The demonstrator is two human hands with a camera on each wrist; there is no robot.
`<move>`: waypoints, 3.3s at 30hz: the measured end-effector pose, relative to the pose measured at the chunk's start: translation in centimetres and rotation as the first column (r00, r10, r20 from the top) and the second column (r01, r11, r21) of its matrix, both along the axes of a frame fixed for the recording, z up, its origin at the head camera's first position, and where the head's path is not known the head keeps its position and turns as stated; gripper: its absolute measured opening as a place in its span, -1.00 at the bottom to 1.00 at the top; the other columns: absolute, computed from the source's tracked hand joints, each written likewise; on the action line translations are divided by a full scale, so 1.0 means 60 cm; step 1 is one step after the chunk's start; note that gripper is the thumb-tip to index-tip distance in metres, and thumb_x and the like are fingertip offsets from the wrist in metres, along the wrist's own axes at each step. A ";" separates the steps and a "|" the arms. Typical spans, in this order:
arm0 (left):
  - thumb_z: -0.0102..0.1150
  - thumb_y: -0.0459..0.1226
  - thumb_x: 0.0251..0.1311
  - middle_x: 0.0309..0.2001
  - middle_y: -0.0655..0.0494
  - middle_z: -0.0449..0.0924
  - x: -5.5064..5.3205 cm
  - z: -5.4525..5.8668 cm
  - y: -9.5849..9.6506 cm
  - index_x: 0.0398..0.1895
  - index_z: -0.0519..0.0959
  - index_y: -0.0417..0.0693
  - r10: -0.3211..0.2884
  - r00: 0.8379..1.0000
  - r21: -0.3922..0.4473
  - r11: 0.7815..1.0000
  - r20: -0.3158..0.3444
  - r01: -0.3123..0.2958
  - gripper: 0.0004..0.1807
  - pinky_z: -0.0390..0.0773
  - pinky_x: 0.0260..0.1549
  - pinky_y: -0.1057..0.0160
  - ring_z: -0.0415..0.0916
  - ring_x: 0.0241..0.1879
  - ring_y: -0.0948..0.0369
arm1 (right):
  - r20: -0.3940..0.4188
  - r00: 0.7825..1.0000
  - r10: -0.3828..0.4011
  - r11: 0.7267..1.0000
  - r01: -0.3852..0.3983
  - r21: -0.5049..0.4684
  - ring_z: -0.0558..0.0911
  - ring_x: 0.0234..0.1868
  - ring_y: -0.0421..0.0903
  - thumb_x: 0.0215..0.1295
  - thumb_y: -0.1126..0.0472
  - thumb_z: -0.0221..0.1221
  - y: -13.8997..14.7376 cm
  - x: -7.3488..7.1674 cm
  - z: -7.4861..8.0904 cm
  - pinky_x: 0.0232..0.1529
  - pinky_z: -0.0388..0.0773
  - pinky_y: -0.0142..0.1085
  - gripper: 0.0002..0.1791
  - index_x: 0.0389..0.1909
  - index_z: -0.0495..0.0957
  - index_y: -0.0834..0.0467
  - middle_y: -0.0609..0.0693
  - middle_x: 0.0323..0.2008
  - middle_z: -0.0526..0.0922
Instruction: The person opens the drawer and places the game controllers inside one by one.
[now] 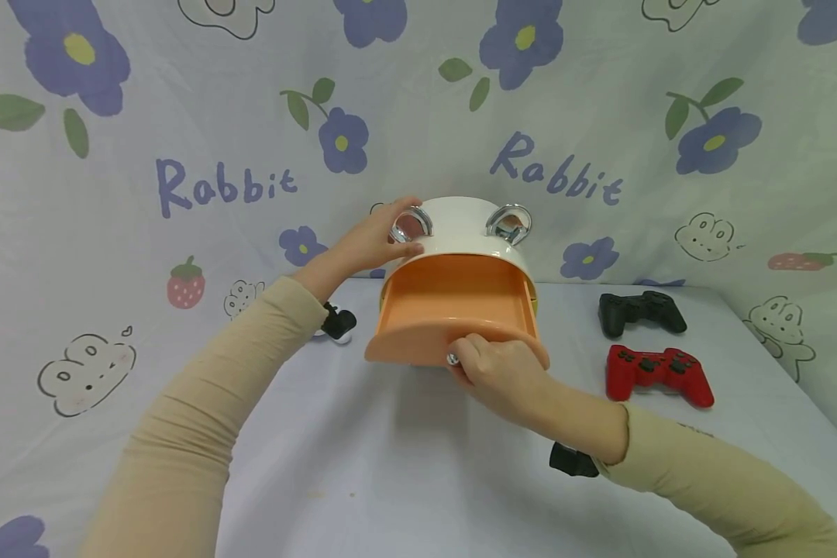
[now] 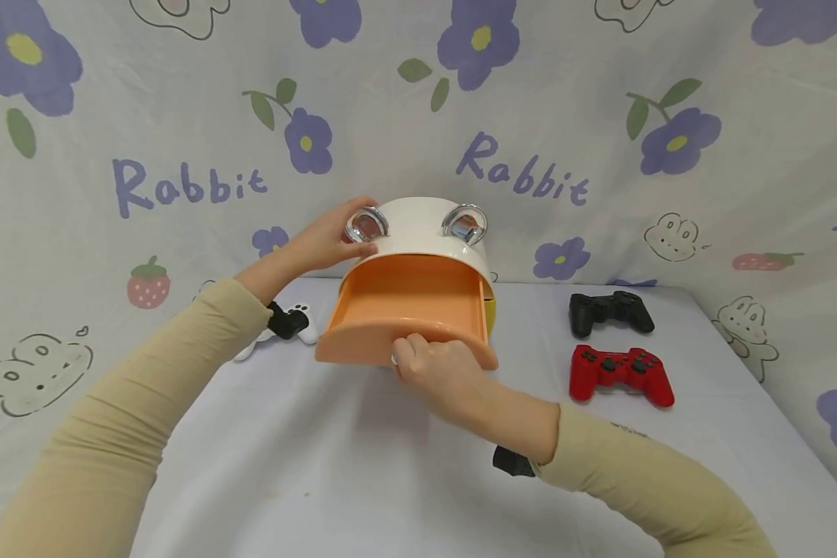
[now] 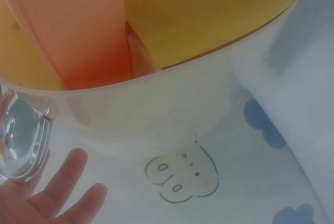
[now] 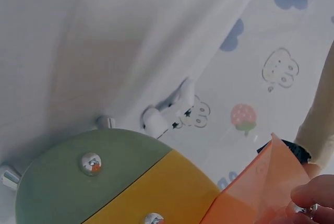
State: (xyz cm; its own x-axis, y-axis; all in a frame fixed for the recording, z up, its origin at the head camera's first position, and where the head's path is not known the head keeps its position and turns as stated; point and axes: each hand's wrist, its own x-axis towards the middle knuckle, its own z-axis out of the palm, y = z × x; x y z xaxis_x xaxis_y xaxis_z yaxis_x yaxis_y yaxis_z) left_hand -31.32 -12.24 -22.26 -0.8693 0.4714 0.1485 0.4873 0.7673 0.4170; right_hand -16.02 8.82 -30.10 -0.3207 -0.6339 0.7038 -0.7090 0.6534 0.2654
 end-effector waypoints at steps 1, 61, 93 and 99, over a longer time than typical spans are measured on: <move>0.21 -0.05 0.11 0.35 0.02 0.10 0.000 0.000 0.000 0.40 0.00 0.13 0.002 1.000 -0.006 1.000 0.000 -0.002 -0.17 0.48 -0.04 0.07 0.44 -0.11 0.03 | -0.015 1.000 0.004 1.000 -0.004 -0.002 0.34 -0.79 -0.23 -0.11 0.24 0.36 0.000 0.000 -0.002 -0.76 0.31 -0.50 -0.71 -0.53 0.38 0.15 -0.10 -0.72 0.33; 0.21 -0.05 0.11 0.37 0.03 0.07 -0.003 -0.002 -0.001 0.40 0.00 0.09 -0.017 1.000 0.012 1.000 0.006 0.017 -0.16 0.47 -0.03 0.06 0.44 -0.09 0.02 | 0.257 0.961 -0.102 0.985 0.134 -0.112 0.56 -0.59 -0.19 0.14 0.05 0.24 0.177 0.028 0.077 -0.65 0.47 -0.46 -0.71 -0.22 0.56 0.15 -0.08 -0.54 0.63; 0.21 -0.03 0.10 0.37 0.06 0.07 -0.001 -0.004 -0.003 0.40 -0.01 0.14 -0.016 1.000 0.021 1.000 0.003 0.016 -0.16 0.48 -0.05 0.09 0.45 -0.13 0.05 | 0.806 0.488 -0.335 0.890 0.444 0.101 0.42 -0.03 0.29 0.12 0.08 0.25 0.407 -0.070 -0.044 -0.14 0.43 0.19 -0.36 0.13 0.32 0.37 0.40 -0.06 0.48; 0.19 -0.04 0.12 0.38 0.05 0.06 -0.001 -0.004 -0.002 0.40 0.00 0.12 -0.025 1.000 0.030 0.999 -0.007 0.025 -0.17 0.48 -0.06 0.10 0.46 -0.13 0.06 | 0.872 0.414 -0.260 0.913 0.399 0.083 0.36 0.04 0.34 0.13 0.05 0.24 0.433 -0.087 -0.084 -0.12 0.42 0.22 -0.30 0.19 0.25 0.34 0.40 0.05 0.40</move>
State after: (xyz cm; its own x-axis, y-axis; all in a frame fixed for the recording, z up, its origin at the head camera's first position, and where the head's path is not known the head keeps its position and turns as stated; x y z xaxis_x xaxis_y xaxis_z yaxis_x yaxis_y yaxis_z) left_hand -31.40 -12.37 -22.49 -0.8562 0.4883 0.1685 0.5090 0.7420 0.4363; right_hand -21.22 34.79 -35.17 -0.9614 -0.2751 0.0068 -0.2503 0.8640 -0.4368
